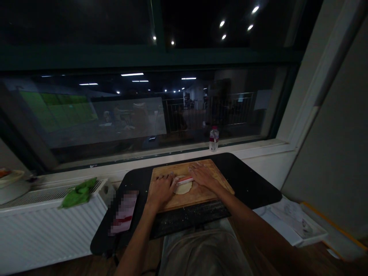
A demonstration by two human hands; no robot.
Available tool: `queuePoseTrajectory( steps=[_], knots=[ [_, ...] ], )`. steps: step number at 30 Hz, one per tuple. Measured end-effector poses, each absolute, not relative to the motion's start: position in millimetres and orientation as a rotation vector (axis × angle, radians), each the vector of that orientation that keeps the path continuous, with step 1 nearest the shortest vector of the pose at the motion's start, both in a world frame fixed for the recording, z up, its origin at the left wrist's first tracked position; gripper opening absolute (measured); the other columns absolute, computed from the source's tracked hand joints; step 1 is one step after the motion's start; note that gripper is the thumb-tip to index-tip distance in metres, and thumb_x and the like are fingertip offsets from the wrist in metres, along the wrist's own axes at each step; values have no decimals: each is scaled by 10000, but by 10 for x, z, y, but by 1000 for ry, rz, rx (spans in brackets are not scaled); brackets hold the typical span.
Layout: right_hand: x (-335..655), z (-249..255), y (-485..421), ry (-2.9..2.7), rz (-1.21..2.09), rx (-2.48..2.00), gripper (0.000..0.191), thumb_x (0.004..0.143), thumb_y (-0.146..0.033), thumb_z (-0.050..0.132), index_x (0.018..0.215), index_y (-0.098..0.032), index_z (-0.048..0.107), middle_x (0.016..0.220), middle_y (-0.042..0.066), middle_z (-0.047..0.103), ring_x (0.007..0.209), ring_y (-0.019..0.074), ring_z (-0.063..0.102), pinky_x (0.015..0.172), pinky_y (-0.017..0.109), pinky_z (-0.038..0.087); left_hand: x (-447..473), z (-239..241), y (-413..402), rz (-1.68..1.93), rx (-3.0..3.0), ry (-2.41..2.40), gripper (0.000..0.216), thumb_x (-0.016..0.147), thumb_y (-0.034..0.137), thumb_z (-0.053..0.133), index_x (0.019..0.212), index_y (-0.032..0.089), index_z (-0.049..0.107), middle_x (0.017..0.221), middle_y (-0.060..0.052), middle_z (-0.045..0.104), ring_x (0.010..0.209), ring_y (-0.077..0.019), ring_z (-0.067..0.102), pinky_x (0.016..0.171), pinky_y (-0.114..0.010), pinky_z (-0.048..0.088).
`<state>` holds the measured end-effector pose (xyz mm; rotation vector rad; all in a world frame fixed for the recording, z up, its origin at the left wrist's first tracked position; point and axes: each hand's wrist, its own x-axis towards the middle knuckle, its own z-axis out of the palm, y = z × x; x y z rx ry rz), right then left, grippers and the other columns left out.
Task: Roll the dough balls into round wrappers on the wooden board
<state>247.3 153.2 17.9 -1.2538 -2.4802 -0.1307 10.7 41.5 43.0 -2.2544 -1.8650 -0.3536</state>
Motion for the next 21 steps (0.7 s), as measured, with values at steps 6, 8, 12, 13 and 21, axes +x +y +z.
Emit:
queuePoseTrajectory(
  steps=[6, 8, 12, 13, 21],
  knots=[
    [2485, 108, 1476, -2459, -168, -1277, 457, 1143, -244, 411, 1464, -131, 716, 1507, 177, 716, 1490, 284, 599, 1331, 497, 348, 297, 532, 376, -252, -2331, -1871, 791, 1049, 781, 441, 1524, 181, 640, 1320, -224, 789, 1251, -402, 728, 1132, -544, 479],
    [2479, 123, 1421, -2428, -191, -1284, 465, 1151, -257, 405, 1493, -130, 692, 1543, 184, 689, 1495, 293, 590, 1309, 493, 377, 417, 539, 352, -232, -2320, -1856, 822, 1031, 796, 464, 1538, 167, 619, 1371, -244, 765, 1325, -435, 687, 1185, -620, 427],
    [2463, 213, 1303, -2397, -240, -1356, 454, 1177, -292, 373, 1353, -139, 763, 1436, 193, 746, 1400, 316, 649, 1226, 461, 456, 519, 533, 377, -234, -2350, -1862, 842, 1030, 765, 504, 1614, 160, 547, 1411, -257, 742, 1345, -445, 675, 1194, -657, 419],
    [2462, 238, 1276, -2404, -249, -1362, 462, 1185, -294, 358, 1304, -142, 778, 1379, 185, 772, 1362, 311, 669, 1213, 445, 462, 496, 534, 411, -247, -2392, -1854, 839, 1023, 746, 538, 1634, 170, 528, 1423, -247, 740, 1352, -437, 675, 1195, -637, 431],
    [2431, 429, 1092, -2500, -205, -1412, 499, 1207, -347, 328, 1187, -179, 798, 1191, 149, 830, 1146, 275, 763, 1044, 346, 520, 21, 636, 909, -237, -2916, -1831, 1087, 761, 602, 881, 1694, 218, 476, 1628, -155, 633, 1471, -386, 623, 1256, -462, 458]
  ],
)
